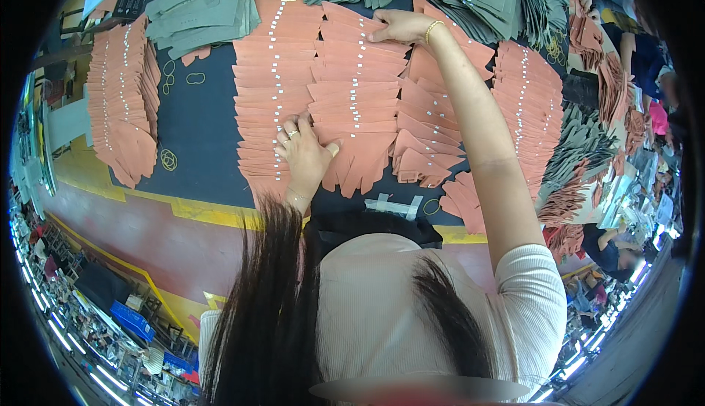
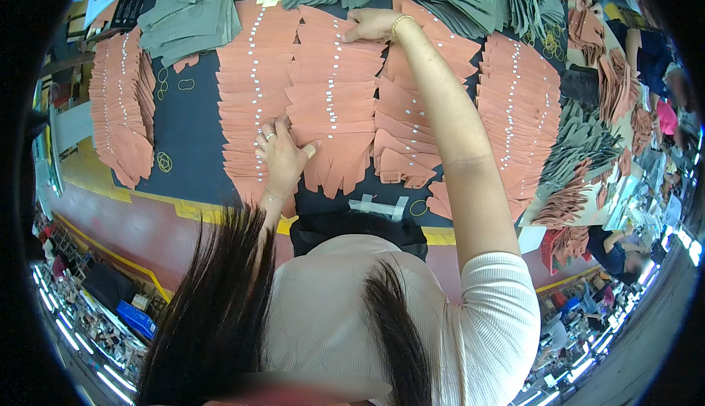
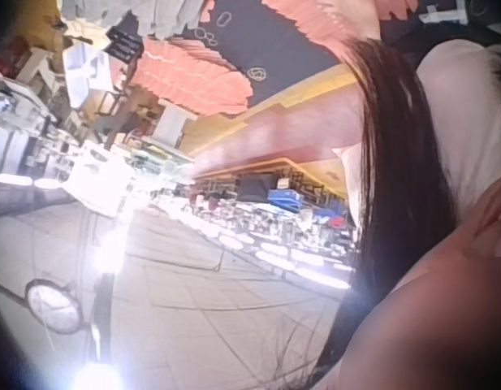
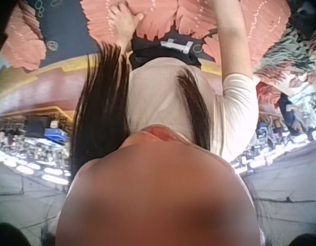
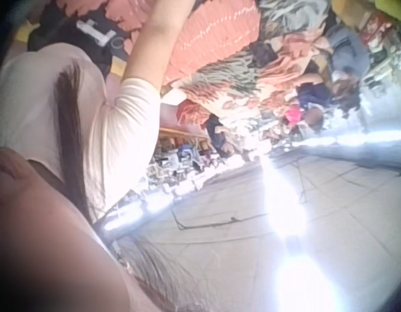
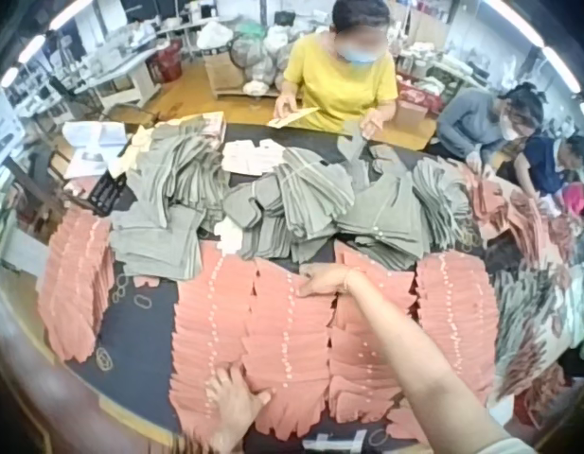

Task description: The person arranges and stacks pink and green fabric pieces on a table. They repeatedly pick up pieces, align them, and place them into neat piles, occasionally shifting other items to make space.

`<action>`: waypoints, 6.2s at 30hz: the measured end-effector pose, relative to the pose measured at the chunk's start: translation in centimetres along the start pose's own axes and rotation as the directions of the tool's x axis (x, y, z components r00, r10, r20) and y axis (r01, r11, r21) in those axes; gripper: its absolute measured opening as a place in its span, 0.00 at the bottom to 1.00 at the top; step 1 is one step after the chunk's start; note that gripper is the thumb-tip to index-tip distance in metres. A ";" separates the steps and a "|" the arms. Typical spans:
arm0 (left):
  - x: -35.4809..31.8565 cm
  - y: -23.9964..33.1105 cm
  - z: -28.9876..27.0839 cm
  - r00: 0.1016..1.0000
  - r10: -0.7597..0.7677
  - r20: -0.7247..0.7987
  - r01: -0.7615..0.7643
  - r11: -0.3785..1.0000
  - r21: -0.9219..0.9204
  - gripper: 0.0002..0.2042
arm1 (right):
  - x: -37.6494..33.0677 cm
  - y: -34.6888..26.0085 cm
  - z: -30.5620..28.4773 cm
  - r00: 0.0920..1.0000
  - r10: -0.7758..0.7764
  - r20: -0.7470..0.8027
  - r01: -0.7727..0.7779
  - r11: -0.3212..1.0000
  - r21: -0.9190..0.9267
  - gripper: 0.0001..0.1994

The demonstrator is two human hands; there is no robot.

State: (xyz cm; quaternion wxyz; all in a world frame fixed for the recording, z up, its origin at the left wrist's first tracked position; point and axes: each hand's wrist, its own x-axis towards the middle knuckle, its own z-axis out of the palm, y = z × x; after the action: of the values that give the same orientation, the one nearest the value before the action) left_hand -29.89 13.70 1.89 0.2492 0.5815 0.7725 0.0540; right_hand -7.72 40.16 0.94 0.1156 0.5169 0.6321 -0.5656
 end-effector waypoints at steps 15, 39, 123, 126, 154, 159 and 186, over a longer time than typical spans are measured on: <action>0.2 -0.1 0.0 1.000 -0.012 0.026 0.013 1.000 -0.017 0.42 | -7.3 5.1 5.9 0.938 -0.345 -0.044 0.193 0.413 0.890 0.33; -0.1 0.2 0.8 0.999 0.004 -0.041 -0.005 1.000 -0.026 0.42 | -8.0 2.7 9.6 0.982 -0.174 -0.076 0.189 0.863 0.469 0.51; -4.8 9.9 -7.4 0.422 0.703 0.572 -0.213 0.690 -0.691 0.37 | -31.0 6.7 34.0 0.545 0.329 -0.771 0.833 -0.105 0.544 0.38; -6.9 12.1 -5.3 0.378 0.666 0.643 -0.205 0.738 -0.643 0.36 | -31.1 9.7 36.3 0.493 0.323 -0.808 0.870 -0.203 0.450 0.40; -8.3 16.4 7.5 0.341 0.552 0.761 -0.486 0.796 -0.360 0.35 | -26.6 17.5 43.3 0.449 0.644 -0.619 0.892 -0.364 0.268 0.31; -9.5 16.3 7.6 0.380 0.622 0.685 -0.632 0.715 -0.298 0.31 | -27.7 16.9 43.2 0.435 0.670 -0.602 0.896 -0.386 0.219 0.28; -10.3 7.0 11.3 0.165 0.972 0.168 -0.981 0.179 -0.075 0.32 | -30.8 15.0 42.0 0.062 0.341 -0.938 -0.122 0.935 0.332 0.28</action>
State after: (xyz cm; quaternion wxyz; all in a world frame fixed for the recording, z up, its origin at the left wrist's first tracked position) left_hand -16.64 4.04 -1.98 0.2096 0.9491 0.1961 0.1294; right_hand -0.80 -13.59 0.48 -0.2896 0.8614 0.4054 -0.0988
